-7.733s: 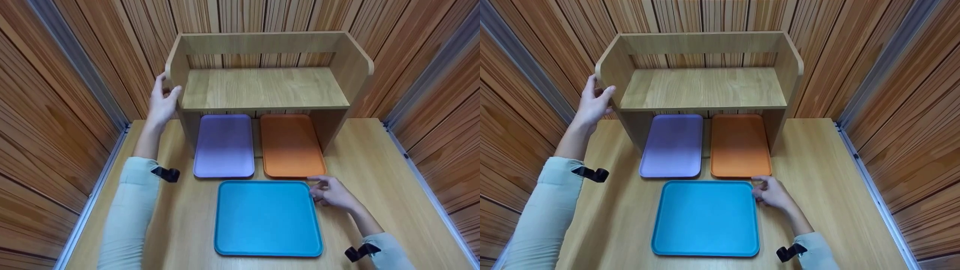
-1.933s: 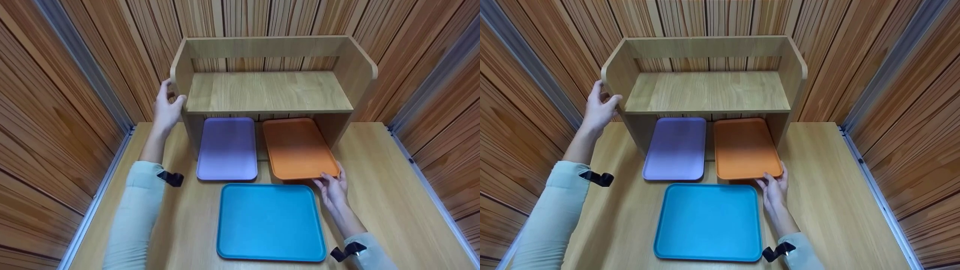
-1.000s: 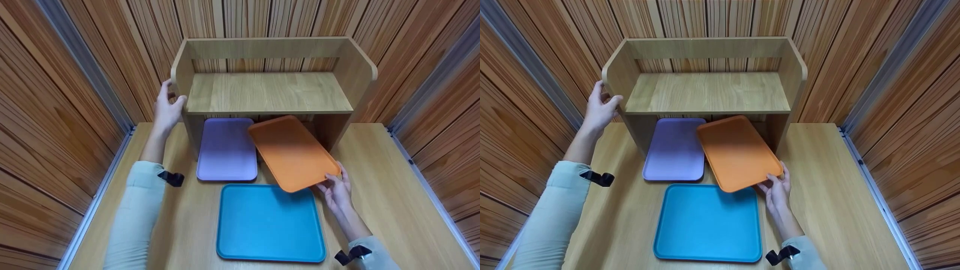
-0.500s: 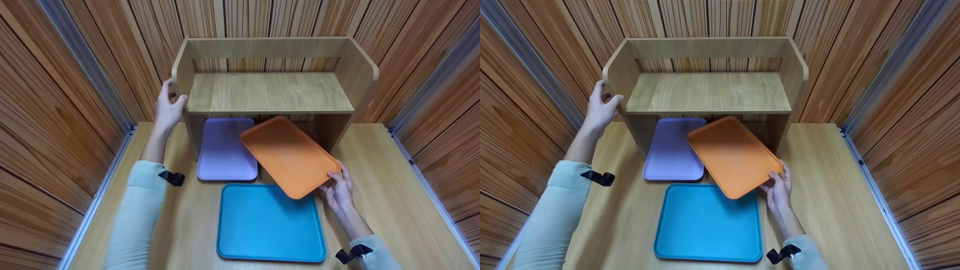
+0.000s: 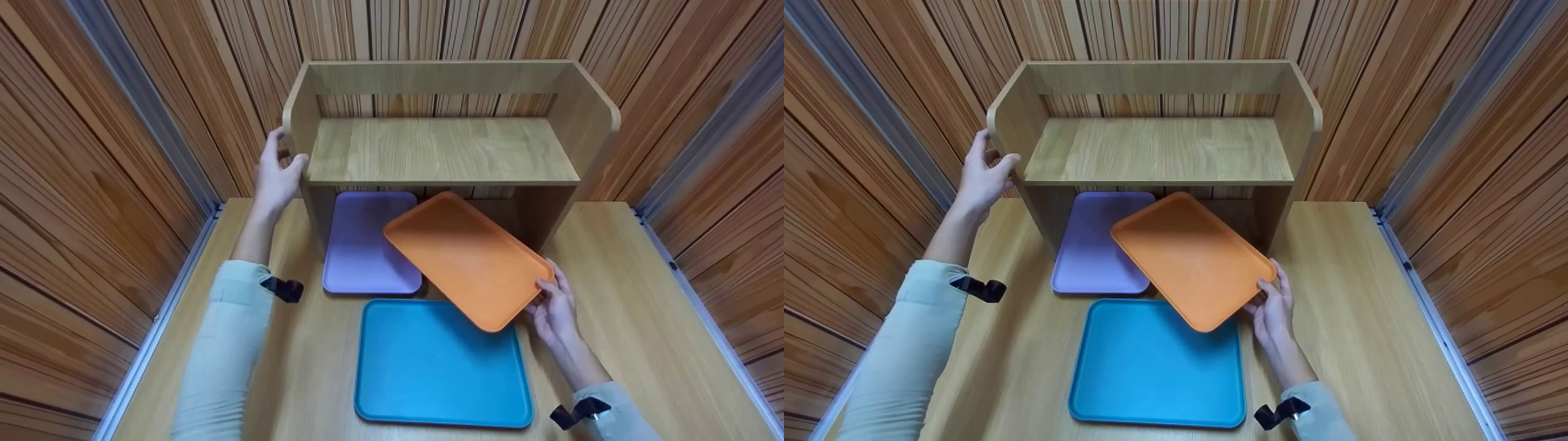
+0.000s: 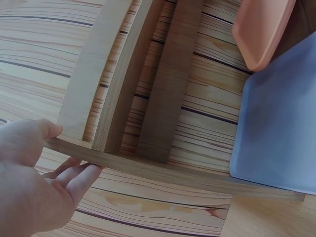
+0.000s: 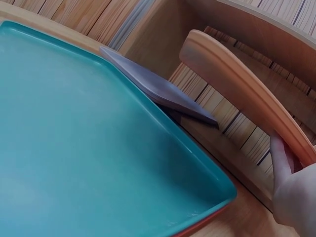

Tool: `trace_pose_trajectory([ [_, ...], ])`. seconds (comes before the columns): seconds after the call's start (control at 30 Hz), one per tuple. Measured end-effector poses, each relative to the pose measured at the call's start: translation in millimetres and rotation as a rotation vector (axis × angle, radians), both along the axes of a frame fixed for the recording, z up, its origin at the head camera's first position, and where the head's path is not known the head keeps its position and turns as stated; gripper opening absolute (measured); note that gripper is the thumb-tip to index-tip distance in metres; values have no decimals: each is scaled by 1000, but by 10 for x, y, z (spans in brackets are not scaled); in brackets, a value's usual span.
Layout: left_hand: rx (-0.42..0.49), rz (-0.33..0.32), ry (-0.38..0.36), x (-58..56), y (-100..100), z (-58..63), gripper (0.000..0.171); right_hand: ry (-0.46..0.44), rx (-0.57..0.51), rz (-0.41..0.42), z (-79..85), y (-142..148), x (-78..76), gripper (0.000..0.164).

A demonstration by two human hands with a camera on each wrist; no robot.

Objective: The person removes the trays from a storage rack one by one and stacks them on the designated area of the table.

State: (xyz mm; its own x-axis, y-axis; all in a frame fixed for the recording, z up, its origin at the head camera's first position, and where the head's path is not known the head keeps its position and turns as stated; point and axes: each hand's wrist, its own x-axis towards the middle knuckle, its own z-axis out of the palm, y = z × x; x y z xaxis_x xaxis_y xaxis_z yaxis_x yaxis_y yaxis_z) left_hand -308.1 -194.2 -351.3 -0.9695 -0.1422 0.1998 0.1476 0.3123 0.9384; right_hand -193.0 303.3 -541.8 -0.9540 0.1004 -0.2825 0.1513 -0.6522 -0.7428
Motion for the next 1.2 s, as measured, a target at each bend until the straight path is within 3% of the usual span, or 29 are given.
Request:
trace_pose_trajectory([
  [0.27,-6,-3,20,8,11,-13,62,-41,55,68,24,50,-35,51],
  [0.47,-2,-2,5,0,12,-22,62,-78,33,104,19,114,-19,58],
  [0.63,-2,-5,3,-1,4,-13,64,-22,61,132,-20,123,-10,60],
  [0.73,-3,-4,1,1,-4,-6,65,15,102,146,-45,131,-13,55],
  [0.9,-4,3,-9,12,-9,-2,65,-12,140,164,-34,154,-26,41],
  [1.2,-5,5,-17,6,-2,-4,65,-27,202,199,-23,157,-16,40],
])
